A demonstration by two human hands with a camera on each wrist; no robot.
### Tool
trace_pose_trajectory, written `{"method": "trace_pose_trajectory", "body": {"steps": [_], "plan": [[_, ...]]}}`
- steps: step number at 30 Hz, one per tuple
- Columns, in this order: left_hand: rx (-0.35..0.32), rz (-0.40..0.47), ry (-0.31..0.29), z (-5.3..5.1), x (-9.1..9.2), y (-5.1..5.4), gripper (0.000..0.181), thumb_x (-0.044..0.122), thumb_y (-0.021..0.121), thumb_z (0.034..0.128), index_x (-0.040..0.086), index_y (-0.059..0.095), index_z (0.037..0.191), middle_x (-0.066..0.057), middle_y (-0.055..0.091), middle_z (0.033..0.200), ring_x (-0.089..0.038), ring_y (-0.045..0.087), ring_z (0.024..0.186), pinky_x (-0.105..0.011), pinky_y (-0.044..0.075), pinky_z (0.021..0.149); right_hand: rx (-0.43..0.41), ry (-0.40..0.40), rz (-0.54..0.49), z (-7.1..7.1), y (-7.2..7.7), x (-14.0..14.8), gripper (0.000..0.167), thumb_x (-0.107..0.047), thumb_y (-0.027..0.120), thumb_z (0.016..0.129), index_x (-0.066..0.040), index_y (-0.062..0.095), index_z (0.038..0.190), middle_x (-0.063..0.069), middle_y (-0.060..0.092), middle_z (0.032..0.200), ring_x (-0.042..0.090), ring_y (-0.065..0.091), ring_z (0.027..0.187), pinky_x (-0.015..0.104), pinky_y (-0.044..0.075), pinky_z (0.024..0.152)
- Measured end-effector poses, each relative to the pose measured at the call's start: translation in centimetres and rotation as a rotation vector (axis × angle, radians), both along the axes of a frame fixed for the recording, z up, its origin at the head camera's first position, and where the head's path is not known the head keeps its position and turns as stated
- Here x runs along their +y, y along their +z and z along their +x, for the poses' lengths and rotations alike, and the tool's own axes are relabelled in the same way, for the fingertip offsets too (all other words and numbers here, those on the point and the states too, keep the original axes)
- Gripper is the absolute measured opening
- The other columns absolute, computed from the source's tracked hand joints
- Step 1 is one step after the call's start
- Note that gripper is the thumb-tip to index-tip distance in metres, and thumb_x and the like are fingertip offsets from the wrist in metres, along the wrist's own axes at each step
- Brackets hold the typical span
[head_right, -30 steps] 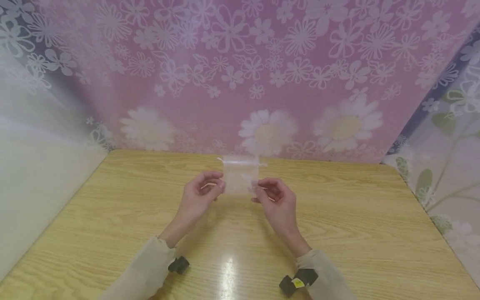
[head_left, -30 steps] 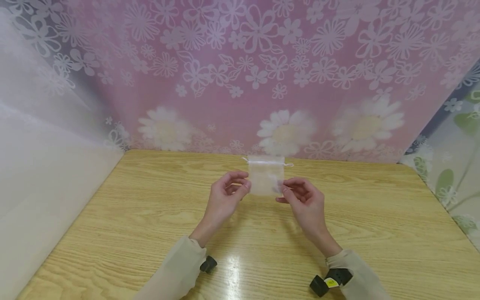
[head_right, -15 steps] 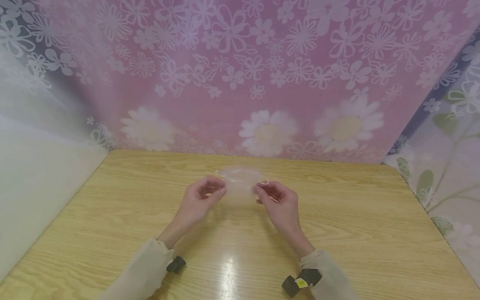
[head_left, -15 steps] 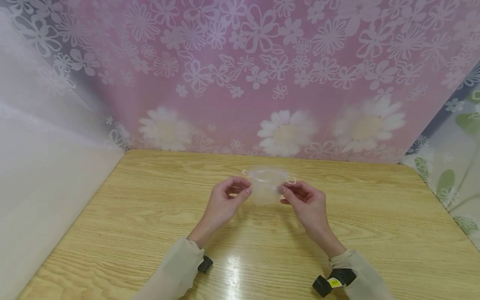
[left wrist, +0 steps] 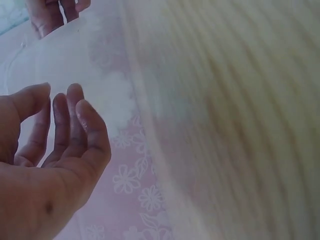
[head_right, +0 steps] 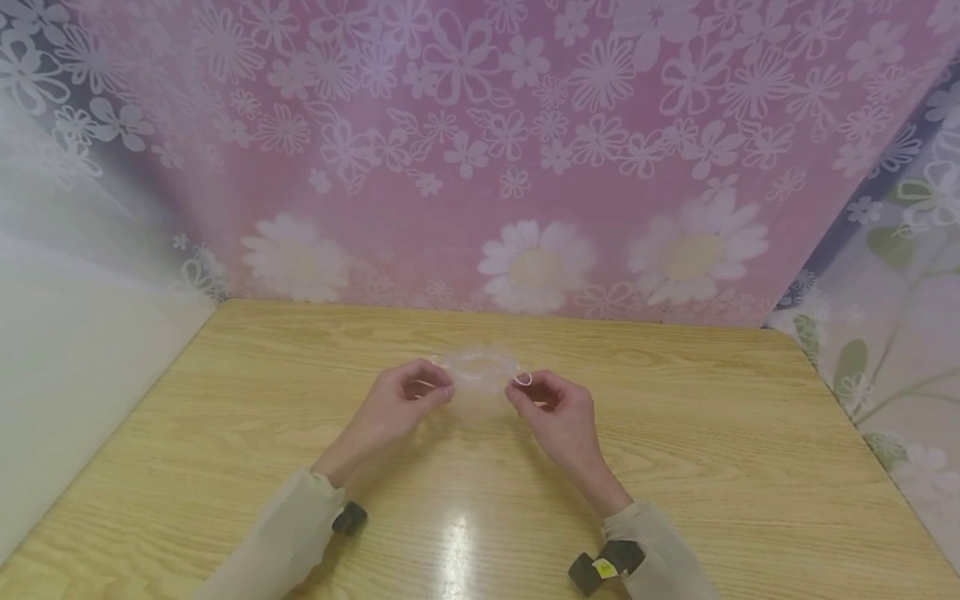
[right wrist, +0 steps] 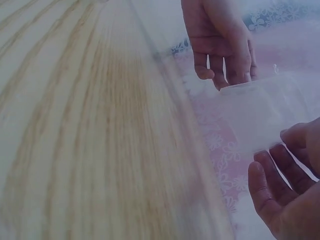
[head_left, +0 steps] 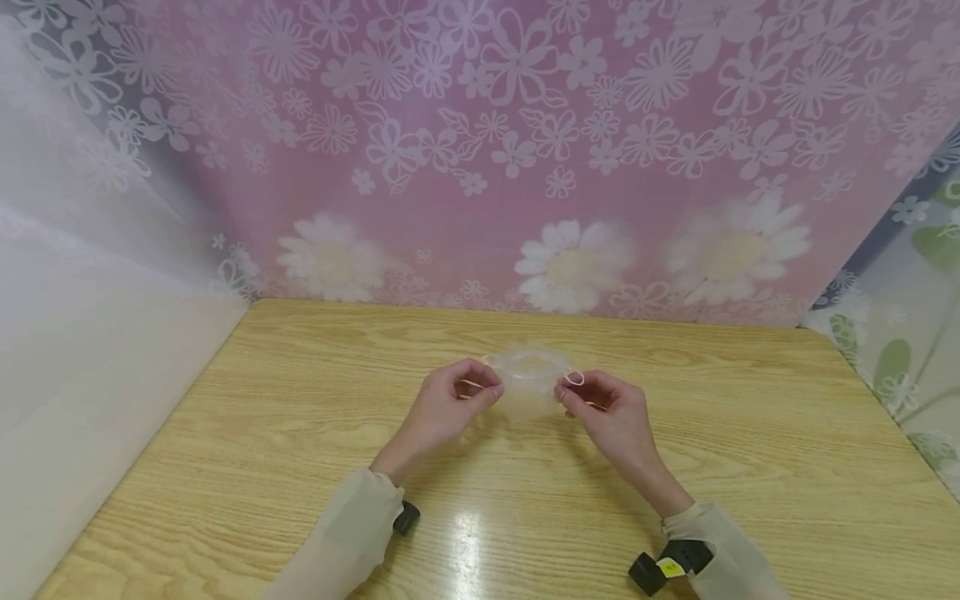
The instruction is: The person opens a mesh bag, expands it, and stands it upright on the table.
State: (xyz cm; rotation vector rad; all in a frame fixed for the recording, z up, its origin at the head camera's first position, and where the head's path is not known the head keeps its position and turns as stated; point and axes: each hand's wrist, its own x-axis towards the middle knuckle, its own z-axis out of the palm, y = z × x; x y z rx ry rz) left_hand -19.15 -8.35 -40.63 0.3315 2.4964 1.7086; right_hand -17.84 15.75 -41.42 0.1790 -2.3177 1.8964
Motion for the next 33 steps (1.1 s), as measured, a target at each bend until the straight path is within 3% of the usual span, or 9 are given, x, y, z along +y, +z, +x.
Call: {"method": "trace_pose_trajectory", "body": {"steps": [3, 6, 15, 29, 33], "plan": [[-0.008, -0.039, -0.035, -0.2, -0.2, 0.0, 0.009, 0.027, 0.071, 0.098, 0.02, 0.072, 0.104, 0.002, 0.073, 0.112, -0.014, 0.071, 0.096, -0.031, 0.059, 0.078, -0.004, 0.006, 0.058, -0.2, -0.5, 0.1, 0.016, -0.005, 0.076, 0.092, 0.006, 0.072, 0.102, 0.014, 0.077, 0.097, 0.0, 0.07, 0.082, 0.024, 0.062, 0.071], [-0.012, -0.088, -0.075, -0.4, -0.4, -0.1, 0.009, 0.023, 0.071, 0.0981, 0.016, 0.072, 0.104, -0.001, 0.073, 0.114, -0.016, 0.072, 0.096, -0.029, 0.06, 0.077, -0.012, 0.012, 0.116, -0.3, -0.8, 0.1, 0.015, -0.007, 0.076, 0.092, 0.004, 0.074, 0.102, 0.019, 0.076, 0.1, -0.002, 0.07, 0.083, 0.02, 0.061, 0.072], [0.001, -0.194, -0.153, -0.9, -0.9, -0.2, 0.008, 0.019, 0.071, 0.0974, 0.014, 0.072, 0.103, -0.004, 0.075, 0.108, -0.018, 0.073, 0.096, -0.027, 0.059, 0.076, -0.061, -0.009, 0.213, -0.6, -1.2, 0.2, 0.014, -0.011, 0.08, 0.089, -0.001, 0.076, 0.098, 0.013, 0.077, 0.095, -0.003, 0.067, 0.08, 0.017, 0.058, 0.072], [0.017, -0.283, -0.189, -1.2, -1.3, -0.2, 0.009, 0.019, 0.07, 0.0981, 0.014, 0.072, 0.106, -0.003, 0.074, 0.109, -0.02, 0.073, 0.098, -0.035, 0.06, 0.086, -0.078, 0.032, 0.24, -0.8, -1.5, 0.1, 0.014, -0.007, 0.079, 0.089, 0.001, 0.075, 0.101, 0.017, 0.078, 0.101, -0.001, 0.071, 0.083, 0.016, 0.057, 0.075], [0.01, -0.298, -0.192, -1.1, -1.3, -0.1, 0.011, 0.02, 0.069, 0.0987, 0.014, 0.071, 0.108, -0.003, 0.074, 0.111, -0.022, 0.073, 0.1, -0.037, 0.06, 0.087, -0.089, 0.033, 0.245, -0.8, -1.4, 0.1, 0.019, -0.006, 0.079, 0.088, 0.002, 0.075, 0.106, 0.019, 0.078, 0.104, 0.007, 0.073, 0.088, 0.015, 0.057, 0.076]]}}
